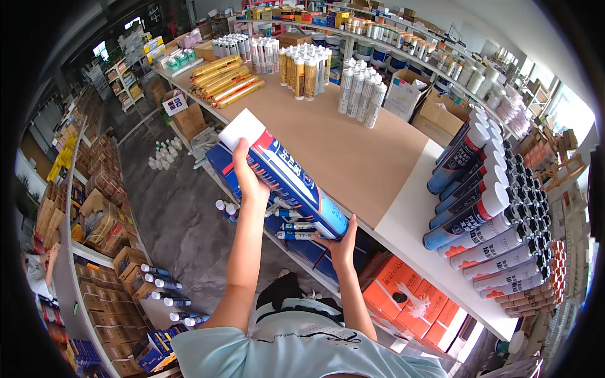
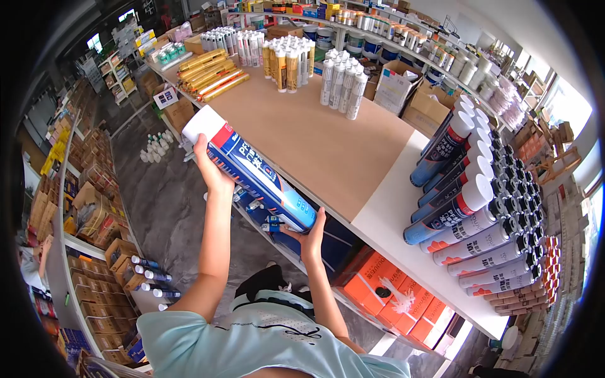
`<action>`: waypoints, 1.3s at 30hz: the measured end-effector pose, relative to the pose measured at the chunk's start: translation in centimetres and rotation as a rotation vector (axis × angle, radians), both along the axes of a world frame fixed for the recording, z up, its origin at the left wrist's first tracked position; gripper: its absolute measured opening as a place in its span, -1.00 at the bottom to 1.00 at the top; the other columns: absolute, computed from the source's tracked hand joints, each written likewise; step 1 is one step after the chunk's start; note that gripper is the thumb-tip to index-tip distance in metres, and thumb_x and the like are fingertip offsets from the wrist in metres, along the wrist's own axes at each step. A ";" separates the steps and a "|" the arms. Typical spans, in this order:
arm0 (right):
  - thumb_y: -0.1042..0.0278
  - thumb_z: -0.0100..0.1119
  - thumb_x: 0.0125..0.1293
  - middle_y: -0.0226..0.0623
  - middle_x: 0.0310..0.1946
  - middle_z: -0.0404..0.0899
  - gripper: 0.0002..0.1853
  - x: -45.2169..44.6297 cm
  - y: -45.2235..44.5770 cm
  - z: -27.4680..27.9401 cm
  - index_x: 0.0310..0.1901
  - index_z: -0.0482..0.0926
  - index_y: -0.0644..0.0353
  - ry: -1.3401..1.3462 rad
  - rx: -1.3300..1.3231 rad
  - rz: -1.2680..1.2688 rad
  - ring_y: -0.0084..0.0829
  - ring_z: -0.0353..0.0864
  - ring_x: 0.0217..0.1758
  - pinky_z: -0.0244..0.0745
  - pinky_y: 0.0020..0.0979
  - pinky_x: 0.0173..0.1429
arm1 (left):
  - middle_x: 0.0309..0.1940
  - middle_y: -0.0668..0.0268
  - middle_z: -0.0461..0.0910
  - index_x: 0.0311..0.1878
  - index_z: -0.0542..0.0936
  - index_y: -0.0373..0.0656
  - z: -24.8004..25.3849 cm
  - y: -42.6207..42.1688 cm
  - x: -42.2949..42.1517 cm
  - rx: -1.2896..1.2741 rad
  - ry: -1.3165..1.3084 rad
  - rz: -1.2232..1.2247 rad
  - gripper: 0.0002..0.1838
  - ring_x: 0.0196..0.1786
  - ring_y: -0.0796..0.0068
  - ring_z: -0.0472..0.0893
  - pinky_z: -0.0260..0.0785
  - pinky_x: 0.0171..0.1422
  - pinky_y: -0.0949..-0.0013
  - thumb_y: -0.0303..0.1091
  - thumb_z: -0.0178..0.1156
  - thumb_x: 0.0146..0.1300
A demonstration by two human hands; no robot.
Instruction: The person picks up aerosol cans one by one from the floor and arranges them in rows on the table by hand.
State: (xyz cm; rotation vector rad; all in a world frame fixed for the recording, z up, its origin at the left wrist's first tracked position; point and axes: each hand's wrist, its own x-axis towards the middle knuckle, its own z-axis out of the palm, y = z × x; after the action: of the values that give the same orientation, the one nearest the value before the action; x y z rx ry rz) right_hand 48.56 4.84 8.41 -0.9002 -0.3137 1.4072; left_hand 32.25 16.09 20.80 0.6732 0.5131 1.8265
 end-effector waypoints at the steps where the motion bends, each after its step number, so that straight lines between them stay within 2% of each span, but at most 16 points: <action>1: -0.35 -0.34 0.41 -0.01 -0.32 0.56 -0.26 0.3 0.3 -1.5 0.01 0.37 0.34 -0.022 0.018 0.050 -0.21 0.63 -0.36 0.68 0.00 -0.16 | -0.12 0.22 0.61 0.05 0.50 -0.28 0.2 0.3 0.5 -0.033 -0.011 0.013 -0.40 -0.12 0.40 0.62 0.47 0.00 0.35 0.08 0.23 0.17; 3: -0.38 -0.37 0.40 -0.04 -0.38 0.56 -0.24 0.3 0.8 -3.5 -0.02 0.39 0.33 -0.129 0.021 0.030 -0.21 0.63 -0.41 0.67 0.01 -0.16 | -0.22 0.28 0.59 -0.01 0.51 -0.26 0.5 0.3 1.7 -0.040 0.096 0.051 -0.45 -0.22 0.46 0.63 0.48 -0.08 0.39 0.02 0.30 0.13; 8: -0.43 -0.29 0.34 0.02 -0.26 0.62 -0.15 1.7 0.6 -5.2 0.10 0.38 0.40 0.018 -0.028 0.181 -0.12 0.68 -0.38 0.68 -0.12 -0.18 | -0.23 0.28 0.56 -0.03 0.50 -0.34 1.7 -1.1 4.9 -0.049 0.186 0.012 -0.49 -0.24 0.53 0.58 0.45 -0.10 0.42 -0.22 0.43 0.04; 11: -0.29 -0.24 0.36 -0.02 -0.29 0.61 -0.32 2.2 1.3 -6.7 0.07 0.40 0.28 0.118 -0.064 0.161 -0.13 0.63 -0.51 0.63 -0.15 -0.32 | -0.27 0.26 0.61 -0.05 0.53 -0.34 1.1 0.0 5.8 0.010 0.440 -0.054 -0.49 -0.25 0.54 0.60 0.46 -0.13 0.44 -0.17 0.44 0.05; 13: -0.20 -0.28 0.38 -0.13 -0.50 0.51 -0.42 2.0 1.2 -5.0 -0.08 0.42 0.27 0.181 -0.002 0.102 -0.35 0.37 -0.71 0.28 -0.38 -0.63 | -0.23 0.21 0.62 -0.03 0.52 -0.35 1.6 0.5 6.3 0.059 0.550 -0.120 -0.47 -0.21 0.52 0.61 0.47 -0.12 0.43 -0.14 0.42 0.08; 15: -0.21 -0.35 0.39 -0.14 -0.52 0.49 -0.39 3.6 1.6 -5.4 -0.12 0.42 0.29 0.345 0.034 0.245 -0.46 0.26 -0.74 0.10 -0.50 -0.70 | -0.19 0.18 0.62 0.02 0.50 -0.36 1.4 1.5 6.6 0.119 0.514 -0.197 -0.44 -0.17 0.48 0.62 0.48 -0.07 0.41 -0.13 0.41 0.08; 16: -0.21 -0.41 0.41 -0.05 -0.48 0.48 -0.35 4.2 2.1 -5.4 -0.02 0.37 0.33 0.387 0.056 0.269 -0.49 0.18 -0.76 0.03 -0.55 -0.73 | -0.14 0.15 0.61 0.06 0.47 -0.36 1.1 2.2 6.5 0.146 0.529 -0.251 -0.40 -0.10 0.45 0.62 0.47 0.01 0.37 -0.13 0.40 0.08; 19: -0.27 -0.40 0.41 -0.06 -0.45 0.48 -0.31 5.4 2.9 -5.0 -0.02 0.36 0.35 0.486 0.035 0.358 -0.53 0.17 -0.76 -0.02 -0.58 -0.76 | -0.01 0.09 0.58 0.16 0.42 -0.40 0.4 4.8 6.9 0.348 0.473 -0.523 -0.13 0.07 0.33 0.58 0.42 0.17 0.25 0.20 0.36 0.02; 20: -0.27 -0.40 0.41 -0.06 -0.45 0.48 -0.31 5.4 3.1 -4.8 -0.02 0.36 0.35 0.484 0.043 0.347 -0.53 0.17 -0.76 -0.02 -0.58 -0.76 | -0.01 0.09 0.58 0.16 0.42 -0.40 0.1 5.7 7.3 0.357 0.472 -0.534 -0.13 0.07 0.33 0.58 0.42 0.17 0.25 0.20 0.36 0.02; 22: -0.22 -0.36 0.42 -0.08 -0.44 0.44 -0.34 5.4 3.4 -4.5 -0.05 0.38 0.38 0.576 0.070 0.466 -0.56 0.17 -0.76 -0.04 -0.59 -0.76 | 0.22 -0.08 0.40 0.35 0.21 -0.44 0.6 6.7 8.5 0.456 0.279 -0.938 0.25 0.15 0.15 0.55 0.40 0.29 0.20 0.44 0.35 -0.19; 25: -0.14 -0.32 0.43 -0.09 -0.44 0.39 -0.40 5.3 3.9 -3.6 -0.08 0.39 0.40 0.654 0.071 0.563 -0.58 0.16 -0.77 -0.04 -0.60 -0.76 | 0.19 -0.11 0.43 0.37 0.20 -0.40 -1.8 10.5 11.2 0.578 0.344 -1.294 0.27 0.20 0.07 0.53 0.40 0.31 0.16 0.43 0.37 -0.24; 29: -0.11 -0.35 0.47 -0.09 -0.42 0.37 -0.40 4.9 4.5 -3.2 -0.03 0.36 0.41 0.832 0.065 0.626 -0.60 0.15 -0.77 -0.04 -0.61 -0.76 | 0.10 0.02 0.50 0.35 0.26 -0.28 -4.7 10.9 14.8 0.497 0.284 -1.456 0.16 0.07 0.16 0.58 0.45 0.21 0.15 0.24 0.50 -0.27; 33: -0.08 -0.36 0.48 -0.09 -0.41 0.39 -0.40 5.3 4.5 -1.8 -0.02 0.36 0.46 0.793 0.139 0.597 -0.55 0.19 -0.75 0.03 -0.60 -0.76 | -0.02 0.08 0.51 0.24 0.33 -0.27 -8.1 11.3 18.5 0.432 -0.263 -1.595 0.01 -0.03 0.27 0.50 0.40 0.01 0.26 0.10 0.52 -0.26; 37: -0.29 -0.39 0.46 0.01 -0.24 0.53 -0.33 6.5 4.3 -0.5 0.05 0.39 0.26 0.541 0.207 0.417 -0.46 0.34 -0.66 0.15 -0.60 -0.75 | 0.00 0.12 0.50 0.26 0.31 -0.26 -4.7 9.7 16.7 0.410 0.017 -1.304 0.00 0.03 0.30 0.54 0.45 0.07 0.30 0.01 0.53 -0.26; 38: -0.37 -0.42 0.44 0.06 -0.09 0.57 -0.28 6.8 4.2 0.0 0.19 0.36 0.16 0.441 0.189 0.349 -0.29 0.57 -0.44 0.48 -0.53 -0.58 | 0.00 0.12 0.50 0.26 0.31 -0.26 -1.8 8.0 16.3 0.412 0.027 -1.330 0.00 0.03 0.30 0.54 0.45 0.07 0.30 0.01 0.53 -0.26; 39: -0.40 -0.40 0.42 0.08 0.08 0.51 -0.21 7.2 4.1 0.8 0.34 0.24 0.18 0.338 0.118 0.304 -0.10 0.62 -0.03 0.67 -0.25 -0.06 | -0.04 0.17 0.53 0.24 0.34 -0.27 1.2 6.1 16.0 0.463 0.180 -1.020 -0.03 -0.03 0.34 0.57 0.47 0.07 0.32 -0.07 0.56 -0.27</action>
State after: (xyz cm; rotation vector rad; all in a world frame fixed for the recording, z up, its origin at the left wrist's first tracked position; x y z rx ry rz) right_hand 55.73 8.96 9.24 -0.5190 -0.2797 1.7723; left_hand 48.27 22.19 22.02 1.1516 -0.1697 0.9025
